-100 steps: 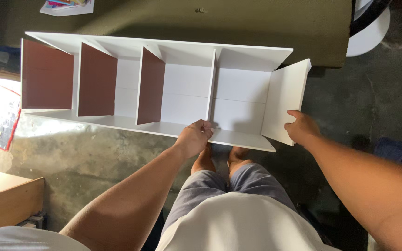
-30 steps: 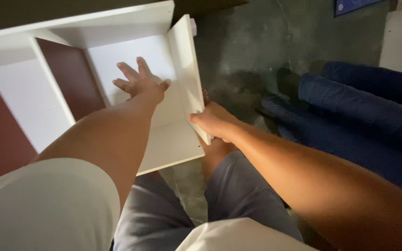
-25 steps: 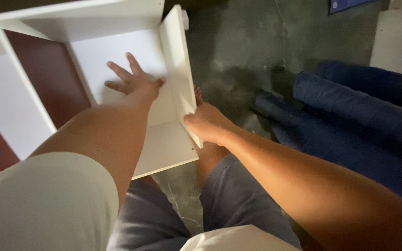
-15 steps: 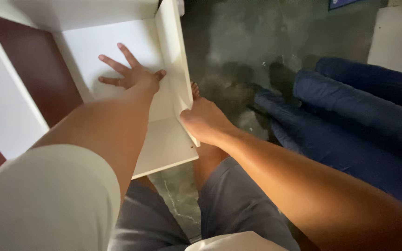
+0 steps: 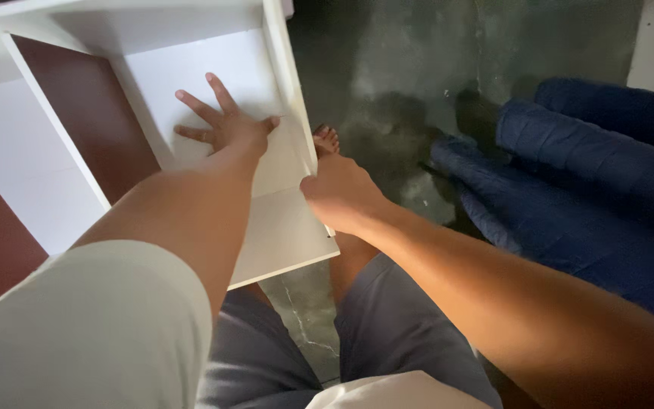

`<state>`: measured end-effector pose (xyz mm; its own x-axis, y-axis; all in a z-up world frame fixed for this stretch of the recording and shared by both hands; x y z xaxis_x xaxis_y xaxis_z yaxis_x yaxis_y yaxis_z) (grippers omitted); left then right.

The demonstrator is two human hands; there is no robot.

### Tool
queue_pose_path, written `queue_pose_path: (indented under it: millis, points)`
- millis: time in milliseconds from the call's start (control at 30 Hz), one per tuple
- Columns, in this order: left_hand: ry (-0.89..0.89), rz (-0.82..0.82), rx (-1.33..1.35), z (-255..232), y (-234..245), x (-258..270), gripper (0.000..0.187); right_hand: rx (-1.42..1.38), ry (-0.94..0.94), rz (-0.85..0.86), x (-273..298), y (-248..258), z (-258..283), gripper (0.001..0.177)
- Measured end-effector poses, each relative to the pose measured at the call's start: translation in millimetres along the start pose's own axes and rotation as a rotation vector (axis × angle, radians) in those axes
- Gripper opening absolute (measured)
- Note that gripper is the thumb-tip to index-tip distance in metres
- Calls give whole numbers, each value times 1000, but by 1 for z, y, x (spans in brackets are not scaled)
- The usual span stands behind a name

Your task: The person assembles a white modular shelf by inserting and adjusting white divider panels into the frame. They repeatedly fit, remove, and reposition the panels to align them within the compartments.

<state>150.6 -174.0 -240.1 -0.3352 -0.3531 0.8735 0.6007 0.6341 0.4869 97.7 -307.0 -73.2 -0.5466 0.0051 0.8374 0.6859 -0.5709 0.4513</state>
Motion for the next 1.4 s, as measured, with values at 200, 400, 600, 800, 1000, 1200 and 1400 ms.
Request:
queue_pose_path:
  millis: [200,400,600,800,1000,1200,1400]
  points:
    - [-3,-34,-116,20,22,-3,132,72,44,2,-7,-12,0,36]
    - [25,-56,-65,28,17,-19,135,-22,205,-90,-11,-17,-7,37]
    - [-8,-90,-8,4,-4,-27,142,-23,116,-9,-6,-15,-8,44]
    - [24,-74,38,-13,-14,-13,142,-84,2,-26,-1,-14,-10,40]
    - [28,-53,17,-11,0,-4,141,-37,-27,-20,-8,-1,-10,39]
    - [31,-52,95,-9,-3,-5,140,-96,72,-121,-1,-2,-8,38]
    - [28,-76,39,-9,-7,-18,140,-30,133,-74,6,2,7,35]
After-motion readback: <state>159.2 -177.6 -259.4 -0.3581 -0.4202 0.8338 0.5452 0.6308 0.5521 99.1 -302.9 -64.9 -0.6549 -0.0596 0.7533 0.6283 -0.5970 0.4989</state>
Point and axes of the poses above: each hand's wrist, its own x-axis away from the middle knuckle, its own y-axis out of the back of the hand, z = x × y, the point moved 2 cm from there along -x, towards the middle knuckle, and after that the axes turned 6 degrees about y, right-handed, at the moved point
